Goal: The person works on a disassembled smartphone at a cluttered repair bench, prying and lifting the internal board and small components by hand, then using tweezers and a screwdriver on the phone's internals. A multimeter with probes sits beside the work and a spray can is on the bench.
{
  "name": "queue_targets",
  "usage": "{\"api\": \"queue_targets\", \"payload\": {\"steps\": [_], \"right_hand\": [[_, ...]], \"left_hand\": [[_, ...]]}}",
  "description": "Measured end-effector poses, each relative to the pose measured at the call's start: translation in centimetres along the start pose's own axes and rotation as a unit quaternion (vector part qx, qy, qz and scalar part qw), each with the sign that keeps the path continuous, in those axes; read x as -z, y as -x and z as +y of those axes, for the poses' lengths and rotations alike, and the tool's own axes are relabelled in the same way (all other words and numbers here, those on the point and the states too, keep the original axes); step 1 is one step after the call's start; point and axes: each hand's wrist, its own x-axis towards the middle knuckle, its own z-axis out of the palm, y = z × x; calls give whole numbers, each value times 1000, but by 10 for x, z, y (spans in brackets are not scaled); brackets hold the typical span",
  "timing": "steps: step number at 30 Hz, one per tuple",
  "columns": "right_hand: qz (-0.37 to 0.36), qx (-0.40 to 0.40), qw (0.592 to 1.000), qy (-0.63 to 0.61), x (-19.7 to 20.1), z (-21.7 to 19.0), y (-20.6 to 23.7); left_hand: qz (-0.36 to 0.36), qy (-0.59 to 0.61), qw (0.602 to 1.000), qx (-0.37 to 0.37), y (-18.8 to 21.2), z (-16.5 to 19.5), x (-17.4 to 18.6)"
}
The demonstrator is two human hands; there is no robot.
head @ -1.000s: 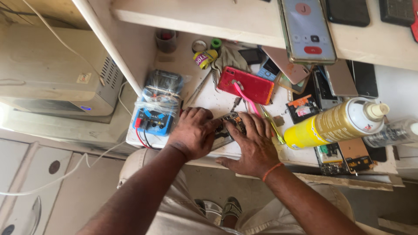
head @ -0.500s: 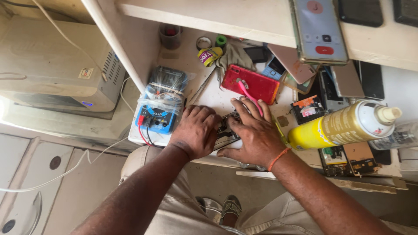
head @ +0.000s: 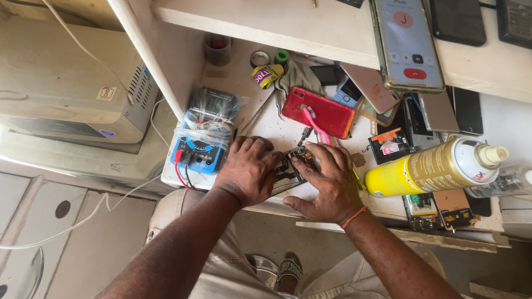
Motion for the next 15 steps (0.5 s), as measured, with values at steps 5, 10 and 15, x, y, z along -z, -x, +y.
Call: {"api": "queue_targets", "payload": {"steps": [5, 10, 15], "right_hand": [[-8, 10, 1000, 4, 0, 1, 5], [-3, 8, 1000, 6, -1, 0, 10], [-5, 2, 1000, 5, -3, -2, 10]], "left_hand": [[-6, 1, 1000, 10, 3, 2, -3], [-29, -9, 999, 13, 5, 4, -5], [-42, -14, 999, 9, 7, 4, -3]]}}
